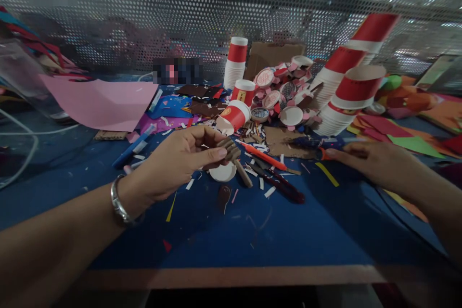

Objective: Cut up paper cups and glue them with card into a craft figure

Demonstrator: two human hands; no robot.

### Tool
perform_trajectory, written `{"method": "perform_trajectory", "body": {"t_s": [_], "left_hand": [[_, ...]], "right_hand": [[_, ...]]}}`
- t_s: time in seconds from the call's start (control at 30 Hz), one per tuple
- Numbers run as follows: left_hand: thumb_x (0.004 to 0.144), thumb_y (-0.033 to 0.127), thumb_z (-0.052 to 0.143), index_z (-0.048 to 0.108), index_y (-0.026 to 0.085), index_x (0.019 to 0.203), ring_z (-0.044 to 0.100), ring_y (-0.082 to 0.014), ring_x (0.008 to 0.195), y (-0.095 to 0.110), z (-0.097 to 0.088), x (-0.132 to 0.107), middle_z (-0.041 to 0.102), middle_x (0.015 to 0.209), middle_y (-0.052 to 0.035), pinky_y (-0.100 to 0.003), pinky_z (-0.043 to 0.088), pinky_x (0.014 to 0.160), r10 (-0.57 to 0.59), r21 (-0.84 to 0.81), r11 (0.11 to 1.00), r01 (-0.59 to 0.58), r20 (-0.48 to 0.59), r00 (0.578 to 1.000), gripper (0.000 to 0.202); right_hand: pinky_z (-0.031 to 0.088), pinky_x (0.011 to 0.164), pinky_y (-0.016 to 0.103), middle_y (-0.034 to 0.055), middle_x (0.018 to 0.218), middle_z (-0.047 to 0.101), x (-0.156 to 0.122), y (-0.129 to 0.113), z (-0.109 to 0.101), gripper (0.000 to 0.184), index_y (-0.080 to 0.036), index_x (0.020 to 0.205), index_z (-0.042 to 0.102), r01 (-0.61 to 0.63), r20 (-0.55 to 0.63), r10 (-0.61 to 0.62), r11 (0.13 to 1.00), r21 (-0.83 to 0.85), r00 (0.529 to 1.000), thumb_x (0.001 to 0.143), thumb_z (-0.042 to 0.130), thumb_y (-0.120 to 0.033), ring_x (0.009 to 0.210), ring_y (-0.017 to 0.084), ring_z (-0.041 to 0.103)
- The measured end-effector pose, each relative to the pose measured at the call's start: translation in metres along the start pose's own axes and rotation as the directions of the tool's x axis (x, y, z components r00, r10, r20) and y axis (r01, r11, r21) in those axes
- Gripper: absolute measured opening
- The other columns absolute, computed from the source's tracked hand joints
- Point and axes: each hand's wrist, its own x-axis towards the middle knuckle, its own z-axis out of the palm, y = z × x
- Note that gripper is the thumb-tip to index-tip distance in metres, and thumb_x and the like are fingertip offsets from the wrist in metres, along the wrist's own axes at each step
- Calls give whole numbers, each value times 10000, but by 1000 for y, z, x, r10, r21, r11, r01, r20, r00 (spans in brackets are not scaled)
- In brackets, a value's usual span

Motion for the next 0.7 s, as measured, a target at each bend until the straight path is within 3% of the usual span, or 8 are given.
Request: {"method": "perform_trajectory", "body": {"t_s": [0.03, 0.1, 0.2, 0.33, 0.4, 0.47, 0.53, 0.7], "left_hand": [[866, 193, 775, 720, 150, 975, 722, -134, 868, -1, -1, 1, 757, 963, -41, -259, 590, 826, 4, 1, 1000, -4, -5, 1000, 130], [865, 218, 782, 715, 155, 985, 728, -148, 877, -3, -4, 2, 758, 978, -49, -279, 590, 832, 13, 6, 1000, -13, -16, 1000, 151], [863, 244, 787, 703, 168, 991, 735, -162, 877, -6, -7, 3, 761, 965, -49, -303, 592, 833, 26, 3, 1000, -26, -33, 999, 171], [850, 224, 786, 691, 163, 960, 735, -158, 841, -6, -7, 3, 759, 910, -41, -295, 587, 808, 47, -17, 999, -49, -66, 997, 158], [835, 220, 793, 687, 162, 945, 729, -153, 812, -5, -6, 3, 754, 876, -32, -287, 585, 783, 52, -37, 998, -55, -77, 996, 164], [819, 208, 798, 684, 160, 923, 716, -141, 773, -3, -5, 2, 743, 839, -18, -275, 584, 759, 54, -53, 997, -58, -84, 995, 161], [815, 194, 792, 686, 156, 911, 703, -129, 748, -2, -5, 2, 734, 822, -11, -261, 580, 740, 55, -45, 997, -59, -86, 995, 147], [818, 192, 786, 686, 165, 940, 713, -133, 778, -5, -6, 2, 739, 831, -9, -255, 586, 747, 79, -33, 996, -81, -60, 995, 160]], "right_hand": [[414, 620, 372, 74, 675, 684, -4, -5, -3, 307, -203, 740, 710, -59, 40, 62, 995, -74, 997, 903, 692, -462, 637, 225, 624], [419, 606, 366, 61, 711, 692, -17, -22, -7, 212, -226, 869, 718, -107, -29, 104, 985, -134, 994, 873, 734, -437, 644, 230, 623], [464, 637, 330, 40, 785, 702, -41, -60, -6, 133, -230, 915, 703, 209, 26, -212, 973, 96, 977, 906, 701, -362, 670, 188, 631], [492, 684, 318, 42, 905, 699, -59, -115, 9, 142, -214, 976, 687, 555, 185, -618, 776, 299, 764, 970, 625, -341, 765, 184, 648], [505, 744, 345, 57, 962, 694, -59, -137, 18, 152, -191, 1008, 685, 647, 198, -706, 705, 291, 680, 967, 640, -330, 858, 214, 657], [514, 826, 387, 87, 1026, 697, -56, -151, 26, 198, -156, 1044, 680, 693, 229, -742, 671, 264, 630, 960, 665, -335, 947, 249, 663], [515, 880, 419, 110, 1063, 697, -54, -160, 31, 252, -132, 1090, 679, 712, 261, -747, 663, 232, 611, 948, 691, -340, 1005, 276, 660], [524, 888, 464, 124, 1079, 693, -56, -164, 35, 308, -120, 1111, 689, 690, 298, -703, 704, 167, 645, 923, 721, -362, 1019, 305, 659]]}}
